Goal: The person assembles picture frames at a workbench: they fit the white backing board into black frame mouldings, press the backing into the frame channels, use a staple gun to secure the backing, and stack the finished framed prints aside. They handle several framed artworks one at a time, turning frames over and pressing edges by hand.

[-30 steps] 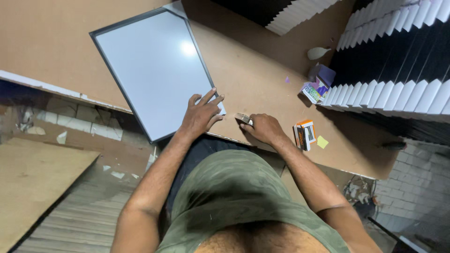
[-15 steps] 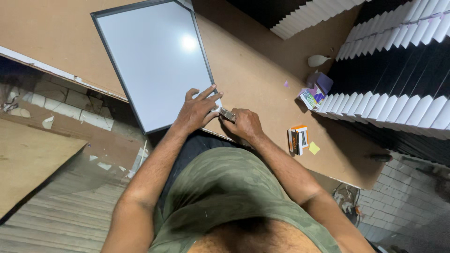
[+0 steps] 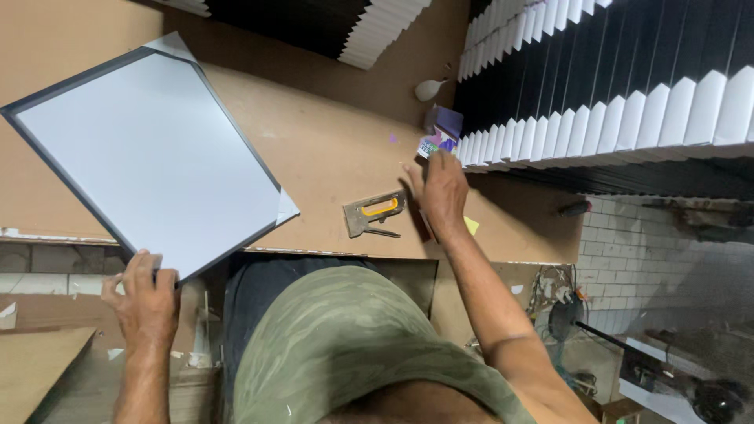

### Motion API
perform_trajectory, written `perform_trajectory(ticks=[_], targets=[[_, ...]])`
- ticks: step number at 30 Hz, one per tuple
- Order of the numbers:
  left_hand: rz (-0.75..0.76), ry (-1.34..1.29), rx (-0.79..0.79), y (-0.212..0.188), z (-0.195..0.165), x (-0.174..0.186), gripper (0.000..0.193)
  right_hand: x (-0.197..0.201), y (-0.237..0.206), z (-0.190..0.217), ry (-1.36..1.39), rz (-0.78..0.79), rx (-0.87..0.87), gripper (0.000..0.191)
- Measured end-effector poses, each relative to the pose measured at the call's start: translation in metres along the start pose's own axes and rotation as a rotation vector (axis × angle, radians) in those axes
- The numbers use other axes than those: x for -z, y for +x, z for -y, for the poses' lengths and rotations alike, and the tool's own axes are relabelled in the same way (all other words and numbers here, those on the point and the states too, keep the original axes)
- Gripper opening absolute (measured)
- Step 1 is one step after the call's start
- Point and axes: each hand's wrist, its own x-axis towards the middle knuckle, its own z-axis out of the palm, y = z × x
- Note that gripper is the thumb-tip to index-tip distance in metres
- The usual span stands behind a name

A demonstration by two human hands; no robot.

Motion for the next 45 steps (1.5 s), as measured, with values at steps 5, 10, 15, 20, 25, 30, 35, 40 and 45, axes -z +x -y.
perform_trajectory(ticks=[5,10,15,20,25,30,35,40,45], targets=[[-0.091,-0.443,-0.018,-0.016,0.016,0.042,0.024,-0.01,0.023,-0.063,0.004,0.274,-0.018,0.014],[-0.077,-0.571,-0.173,-0.023,0.066,0.113,0.028,-0.01,0.023,-0.066,0.078,0.253,0.004,0.028],[-0.335,-0.902,-0.34,-0.015,0.077,0.158,0.023,-0.005,0.031,-0.064,0.04,0.327,0.029,0.018],[-0.463,-1.168,-0.378,0.01,0.052,0.196,0.034,-0.01,0.024,-0.063,-0.045,0.235,-0.006,0.012],[-0.687,-1.217,-0.302,0.036,0.022,0.219,0.033,0.003,0.024,-0.041,-0.057,0.225,-0.071,0.003],[-0.743,-1.292,-0.359,0.067,0.012,0.225,0.037,0.086,0.055,0.033,0.12,-0.234,-0.037,0.012],[-0.779,-1.169,-0.478,0.087,-0.002,0.235,0.05,0.179,0.059,0.128,1.423,-0.105,-0.163,0.007],[-0.783,-1.22,-0.517,0.093,-0.011,0.238,0.061,0.192,0.069,0.172,1.326,-0.004,0.121,0.016],[-0.73,-1.231,-0.442,0.086,-0.009,0.231,0.062,0.182,0.066,0.179,1.202,-0.009,0.138,0.021]])
